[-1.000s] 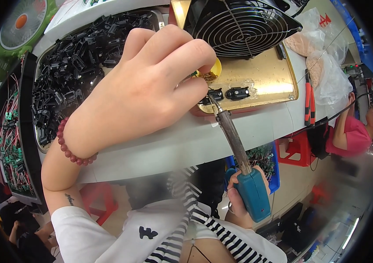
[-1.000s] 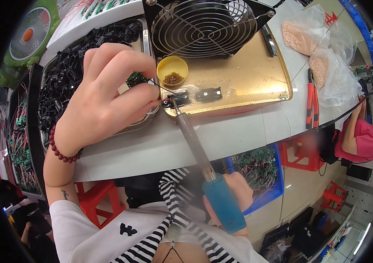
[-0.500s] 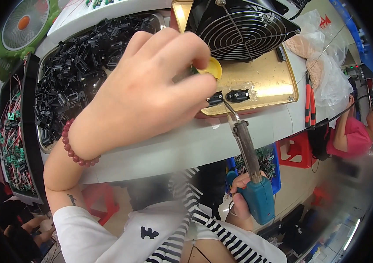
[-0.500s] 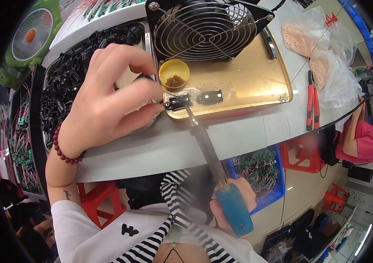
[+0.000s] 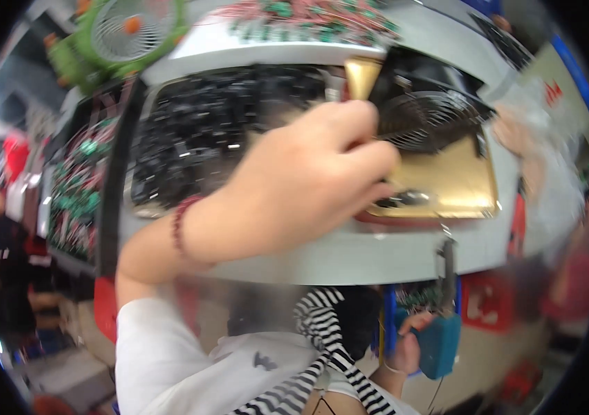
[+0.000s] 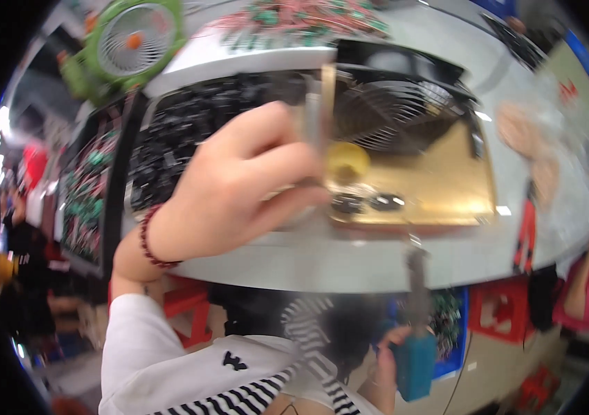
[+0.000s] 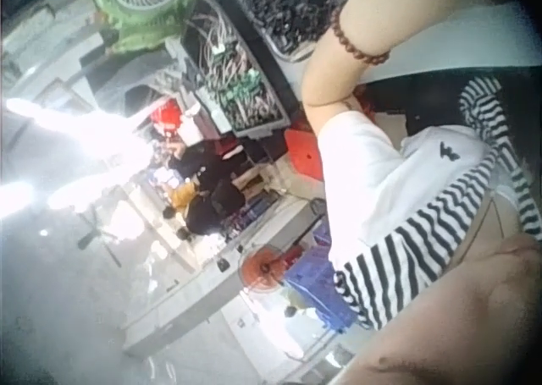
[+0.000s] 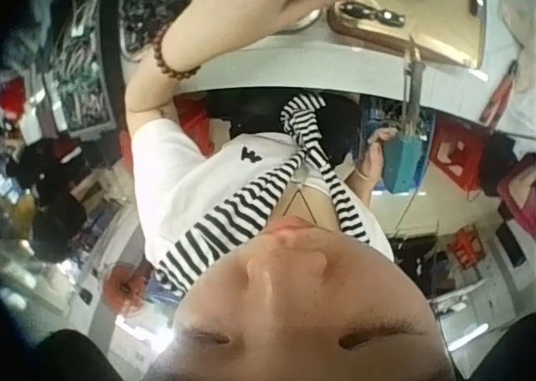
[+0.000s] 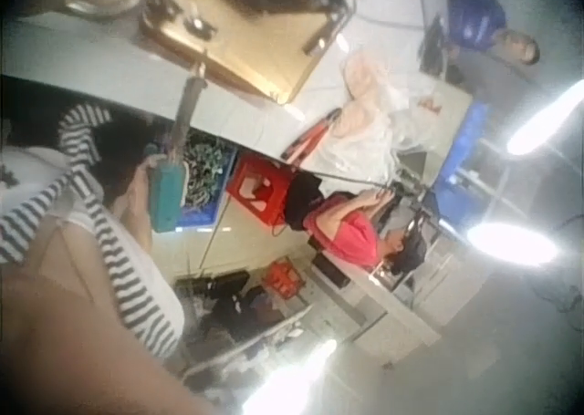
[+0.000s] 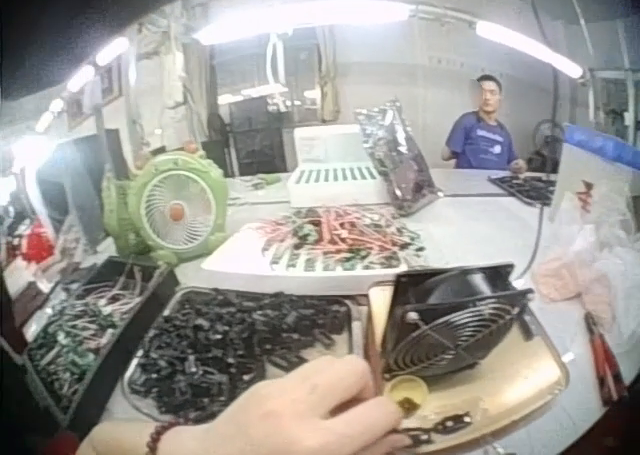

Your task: The person solders electronic components by picking plastic casings and circuit boards with wires from trays, placing them onto a metal fixture, and soldering the wire connections using a soldering iron.

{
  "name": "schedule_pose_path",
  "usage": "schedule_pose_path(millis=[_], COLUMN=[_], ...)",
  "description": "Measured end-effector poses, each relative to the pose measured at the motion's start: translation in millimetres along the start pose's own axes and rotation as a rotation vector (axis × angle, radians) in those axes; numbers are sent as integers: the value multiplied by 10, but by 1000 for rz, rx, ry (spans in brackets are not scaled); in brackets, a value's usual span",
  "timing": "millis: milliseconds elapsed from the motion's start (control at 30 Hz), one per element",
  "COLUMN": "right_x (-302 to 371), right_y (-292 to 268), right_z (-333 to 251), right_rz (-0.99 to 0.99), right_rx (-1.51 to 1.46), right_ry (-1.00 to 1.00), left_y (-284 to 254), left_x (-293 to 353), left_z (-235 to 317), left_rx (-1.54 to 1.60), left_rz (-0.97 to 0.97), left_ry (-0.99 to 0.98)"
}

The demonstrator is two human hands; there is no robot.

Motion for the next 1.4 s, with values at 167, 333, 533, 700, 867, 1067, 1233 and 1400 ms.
schedule_pose_path(millis=[167, 333, 533, 700, 867, 1067, 1233, 1400], right_x=[-97, -328, -360, -346, -312, -325, -251, -222], right_y=[793, 554, 614, 645, 605, 623, 1131, 1178], right_z=[-371, -238, -235, -219, -199, -232, -392, -462], right_rz=[-167, -333, -304, -314, -259, -265, -249, -137], right_rx=[90, 65, 54, 87, 108, 118, 179, 268], right_ry=[-252, -326, -291, -277, -258, -245, -189, -185], left_y=[-352, -985, -2064, -2475, -2229, -2261, -1428, -210], left_x=[138, 375, 781, 1811, 2515, 2386, 1116, 343], left_z=[136, -111, -1391, -2579, -2610, -2310, -1549, -807], left_rx=[-236, -139, 6, -11, -763, -1088, -684, -258], left_rz=[11, -60, 312, 490, -38, -190, -77, -415], left_ry=[-37, -457, -805, -1062, -1137, -1188, -528, -129])
Point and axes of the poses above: each hand's wrist, its own x-axis away from the middle knuckle, its own y-axis out of the palm, z = x × y, the point moved 4 cm from there along -x, towards the middle knuckle, and after that the axes turned 4 degrees about -x, right-handed, at the moved point
